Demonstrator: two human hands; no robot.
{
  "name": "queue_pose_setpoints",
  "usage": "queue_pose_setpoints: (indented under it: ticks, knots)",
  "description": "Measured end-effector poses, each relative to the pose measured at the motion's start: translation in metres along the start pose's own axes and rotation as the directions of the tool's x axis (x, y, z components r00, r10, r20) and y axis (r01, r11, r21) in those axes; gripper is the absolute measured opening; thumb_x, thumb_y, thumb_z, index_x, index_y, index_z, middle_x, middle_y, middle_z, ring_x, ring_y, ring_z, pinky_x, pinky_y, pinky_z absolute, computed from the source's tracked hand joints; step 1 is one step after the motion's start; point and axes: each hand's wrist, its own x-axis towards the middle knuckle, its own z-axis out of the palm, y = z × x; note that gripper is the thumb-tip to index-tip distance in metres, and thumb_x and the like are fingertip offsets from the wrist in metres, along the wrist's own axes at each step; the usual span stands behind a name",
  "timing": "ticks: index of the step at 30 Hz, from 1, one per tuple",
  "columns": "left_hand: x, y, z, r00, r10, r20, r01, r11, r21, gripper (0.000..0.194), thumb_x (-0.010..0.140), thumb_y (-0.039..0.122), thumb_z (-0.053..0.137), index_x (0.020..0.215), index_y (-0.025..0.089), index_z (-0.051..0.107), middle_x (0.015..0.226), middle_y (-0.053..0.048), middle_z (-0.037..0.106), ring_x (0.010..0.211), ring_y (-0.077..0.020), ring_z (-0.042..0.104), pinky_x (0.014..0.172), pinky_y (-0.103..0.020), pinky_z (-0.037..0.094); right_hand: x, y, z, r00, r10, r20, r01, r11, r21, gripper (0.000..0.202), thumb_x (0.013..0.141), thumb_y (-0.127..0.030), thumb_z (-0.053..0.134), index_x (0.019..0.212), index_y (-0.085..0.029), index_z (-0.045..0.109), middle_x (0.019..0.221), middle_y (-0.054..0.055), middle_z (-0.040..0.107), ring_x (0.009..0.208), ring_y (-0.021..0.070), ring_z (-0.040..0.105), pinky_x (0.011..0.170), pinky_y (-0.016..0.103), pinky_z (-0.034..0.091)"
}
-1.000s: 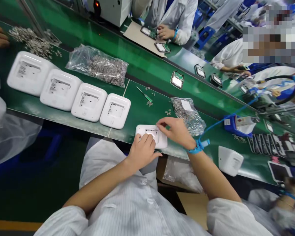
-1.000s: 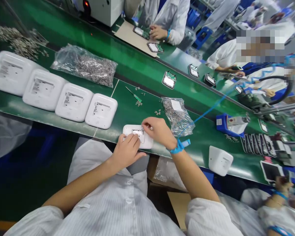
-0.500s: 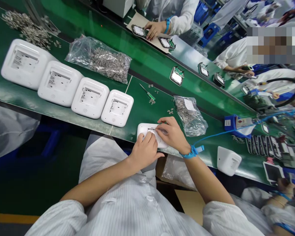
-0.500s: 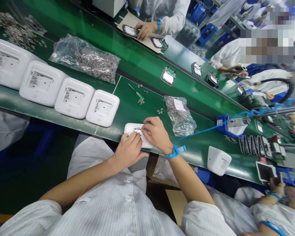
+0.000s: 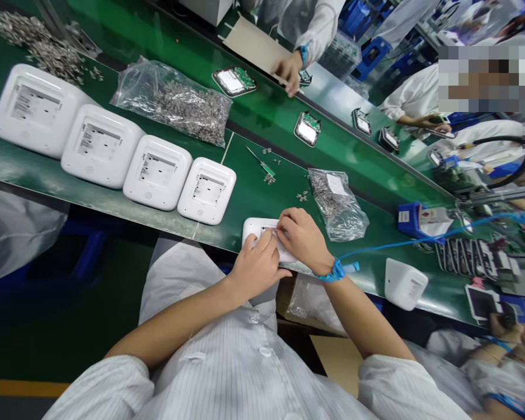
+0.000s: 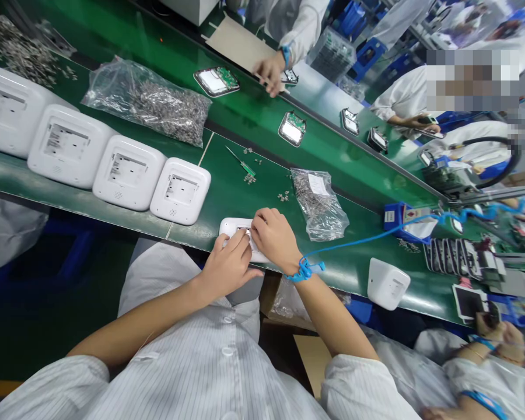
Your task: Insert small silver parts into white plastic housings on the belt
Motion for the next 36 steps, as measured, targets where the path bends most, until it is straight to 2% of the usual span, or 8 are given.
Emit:
queue_pose_setpoints:
  ticks: [7,15,22,26,29,32,34,36]
  knots:
    - [0.004,-0.004,0.002,1.0,0.027,0.007,-0.027,0.999,-0.03,0.058,0.1,0.062,0.046,0.108,0.012,0.073,0.128,-0.018,0.067,0.135,-0.0316,0.048,0.105,-0.048,0.037,-0.011,0.001,0.005,0.999,-0.036,-0.038,0.039,0.995,0.091,0.015,0.095,-0.007,0.055,0.086,-0.018,0.063,0.089,0.007,0.069,0.089,0.0248,0.055,0.081,0.038,0.048]
    - [0.003,-0.001,0.002,0.999,-0.004,0.05,0.005,1.0,-0.023,0.056,0.098,0.06,0.051,0.121,0.013,0.07,0.14,-0.017,0.062,0.14,-0.0318,0.044,0.108,-0.051,0.035,-0.021,-0.002,0.009,0.997,-0.071,-0.034,0.075,0.987,0.139,0.023,0.101,-0.014,0.049,0.09,-0.02,0.069,0.096,0.008,0.074,0.093,0.0246,0.06,0.082,0.04,0.05]
    - [0.003,-0.002,0.003,0.999,-0.008,0.054,0.009,1.0,-0.025,0.055,0.099,0.06,0.05,0.122,0.014,0.069,0.14,-0.016,0.062,0.141,-0.0321,0.044,0.109,-0.051,0.034,-0.021,-0.007,0.009,0.989,-0.076,-0.127,0.094,0.986,0.141,0.024,0.102,-0.014,0.05,0.093,-0.021,0.071,0.101,0.007,0.075,0.095,0.0243,0.063,0.083,0.04,0.053]
    - [0.004,-0.002,0.003,0.999,-0.002,0.04,0.003,1.0,-0.018,0.057,0.1,0.06,0.047,0.125,0.013,0.068,0.14,-0.016,0.062,0.14,-0.0308,0.045,0.108,-0.052,0.034,-0.021,-0.006,0.011,0.988,-0.098,-0.117,0.114,0.984,0.138,0.023,0.101,-0.013,0.05,0.093,-0.019,0.07,0.099,0.008,0.075,0.094,0.0244,0.063,0.083,0.039,0.053]
    - [0.004,-0.001,0.003,0.999,0.0,0.04,0.0,1.0,-0.021,0.056,0.1,0.059,0.049,0.124,0.013,0.068,0.141,-0.017,0.062,0.14,-0.0312,0.045,0.108,-0.052,0.034,-0.019,-0.005,0.01,0.992,-0.113,-0.052,0.118,0.988,0.099,0.025,0.101,-0.012,0.049,0.09,-0.018,0.07,0.096,0.01,0.075,0.093,0.0248,0.064,0.083,0.04,0.053]
    - [0.003,-0.001,0.002,0.999,-0.008,0.041,0.009,1.0,-0.027,0.054,0.099,0.06,0.05,0.122,0.014,0.069,0.138,-0.017,0.063,0.139,-0.0313,0.044,0.108,-0.052,0.033,-0.017,-0.003,0.002,0.979,-0.206,0.011,0.204,0.974,0.095,0.026,0.101,-0.012,0.048,0.089,-0.019,0.071,0.095,0.011,0.075,0.093,0.0249,0.065,0.083,0.041,0.054]
    - [0.002,-0.002,0.001,0.999,-0.009,0.041,0.01,0.999,-0.032,0.054,0.099,0.06,0.05,0.119,0.014,0.07,0.134,-0.017,0.065,0.139,-0.0317,0.044,0.107,-0.053,0.032,-0.019,0.0,-0.004,0.974,-0.215,-0.072,0.223,0.967,0.127,0.024,0.1,-0.011,0.05,0.093,-0.02,0.071,0.1,0.01,0.075,0.096,0.0247,0.066,0.085,0.041,0.055]
    - [0.001,-0.005,-0.002,0.999,-0.006,0.052,0.008,0.999,-0.044,0.053,0.098,0.061,0.052,0.114,0.014,0.072,0.129,-0.016,0.066,0.135,-0.0327,0.047,0.105,-0.052,0.033,-0.025,0.005,-0.005,0.966,-0.077,-0.245,0.122,0.977,0.173,0.019,0.098,-0.012,0.054,0.095,-0.022,0.07,0.102,0.008,0.076,0.098,0.0242,0.066,0.088,0.042,0.055]
